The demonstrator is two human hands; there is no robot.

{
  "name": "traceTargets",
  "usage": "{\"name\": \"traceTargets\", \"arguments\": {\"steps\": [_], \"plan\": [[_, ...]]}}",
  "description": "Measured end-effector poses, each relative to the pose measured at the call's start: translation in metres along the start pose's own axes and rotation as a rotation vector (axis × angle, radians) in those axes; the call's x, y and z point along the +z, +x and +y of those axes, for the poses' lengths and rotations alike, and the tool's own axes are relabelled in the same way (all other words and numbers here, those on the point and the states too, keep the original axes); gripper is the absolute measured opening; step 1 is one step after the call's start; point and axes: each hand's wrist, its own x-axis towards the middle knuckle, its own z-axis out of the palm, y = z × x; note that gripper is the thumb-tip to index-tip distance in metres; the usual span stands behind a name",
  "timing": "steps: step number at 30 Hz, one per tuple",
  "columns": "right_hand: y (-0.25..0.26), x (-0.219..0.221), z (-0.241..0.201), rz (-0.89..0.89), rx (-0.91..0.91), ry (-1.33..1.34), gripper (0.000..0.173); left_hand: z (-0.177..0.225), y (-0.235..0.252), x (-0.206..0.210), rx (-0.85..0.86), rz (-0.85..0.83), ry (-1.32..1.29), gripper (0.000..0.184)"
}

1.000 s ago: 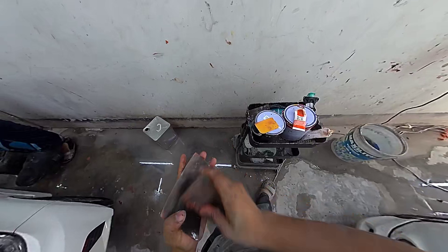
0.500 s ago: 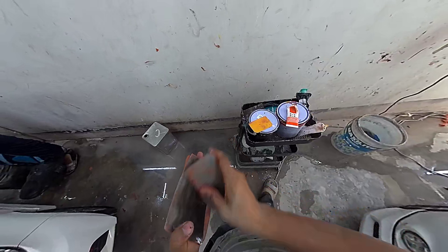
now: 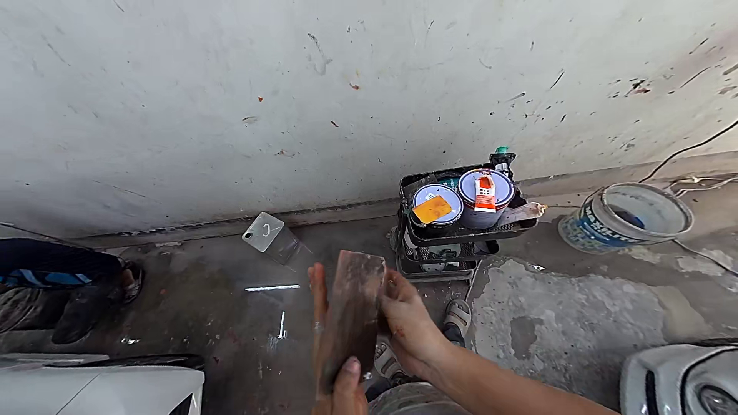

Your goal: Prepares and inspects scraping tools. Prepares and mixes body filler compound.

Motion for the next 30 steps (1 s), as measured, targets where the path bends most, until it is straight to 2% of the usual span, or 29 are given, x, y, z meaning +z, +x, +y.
{"name": "traceTargets", "arguments": {"steps": [2, 3, 4, 5, 7, 8, 10, 11, 14, 15, 16, 18, 21, 23, 25, 28, 29, 30], "plan": [[0.011, -0.011, -0.007, 0.142, -0.110, 0.000, 0.059, 0.017, -0.009, 0.015, -0.178, 0.435, -0.163, 0.030], [0.013, -0.015, -0.010, 0.179, -0.164, 0.007, 0.061, 0.023, -0.009, 0.017, -0.250, 0.536, -0.187, 0.027], [0.014, -0.017, -0.012, 0.176, -0.216, -0.002, 0.064, 0.024, -0.010, 0.015, -0.289, 0.545, -0.213, 0.028], [0.013, -0.016, -0.013, 0.141, -0.274, -0.043, 0.066, 0.024, -0.013, 0.011, -0.307, 0.506, -0.246, 0.028], [0.011, -0.009, -0.011, 0.049, -0.399, -0.196, 0.070, 0.024, -0.019, -0.001, -0.302, 0.289, -0.330, 0.033], [0.012, -0.006, -0.007, 0.027, -0.475, -0.294, 0.073, 0.020, -0.017, -0.009, -0.260, 0.110, -0.342, 0.045], [0.015, -0.001, -0.002, 0.022, -0.614, -0.448, 0.078, 0.010, 0.008, -0.021, -0.145, -0.171, -0.255, 0.086], [0.015, 0.001, -0.002, 0.014, -0.649, -0.491, 0.079, 0.008, 0.021, -0.025, -0.133, -0.210, -0.244, 0.096], [0.009, 0.009, 0.001, -0.053, -0.654, -0.587, 0.083, 0.012, 0.033, -0.032, -0.170, -0.179, -0.316, 0.103], [0.006, 0.011, 0.001, -0.089, -0.670, -0.630, 0.085, 0.017, 0.031, -0.032, -0.169, -0.144, -0.373, 0.103], [0.005, 0.012, -0.001, -0.129, -0.688, -0.678, 0.086, 0.022, 0.027, -0.033, -0.162, -0.114, -0.459, 0.096], [0.010, 0.015, -0.012, -0.156, -0.723, -0.744, 0.085, 0.031, 0.014, -0.036, -0.113, -0.156, -0.570, 0.075], [0.011, 0.021, -0.015, -0.117, -0.786, -0.837, 0.086, 0.026, 0.006, -0.033, -0.093, -0.241, -0.551, 0.078], [-0.007, 0.023, -0.007, -0.284, -0.884, -0.945, 0.086, 0.018, 0.001, -0.036, -0.093, -0.197, -0.445, 0.070], [-0.015, 0.020, -0.009, -0.480, -0.930, -1.008, 0.082, 0.006, -0.004, -0.044, -0.089, -0.222, -0.472, 0.061], [0.005, 0.015, -0.017, -0.387, -0.951, -1.050, 0.077, 0.008, 0.002, -0.045, -0.069, -0.291, -0.434, 0.084], [0.002, 0.015, -0.016, -0.419, -0.936, -1.064, 0.080, 0.011, 0.003, -0.044, -0.077, -0.282, -0.443, 0.076], [-0.007, 0.016, -0.013, -0.528, -0.920, -1.066, 0.082, 0.012, 0.004, -0.044, -0.092, -0.269, -0.501, 0.056]]}}
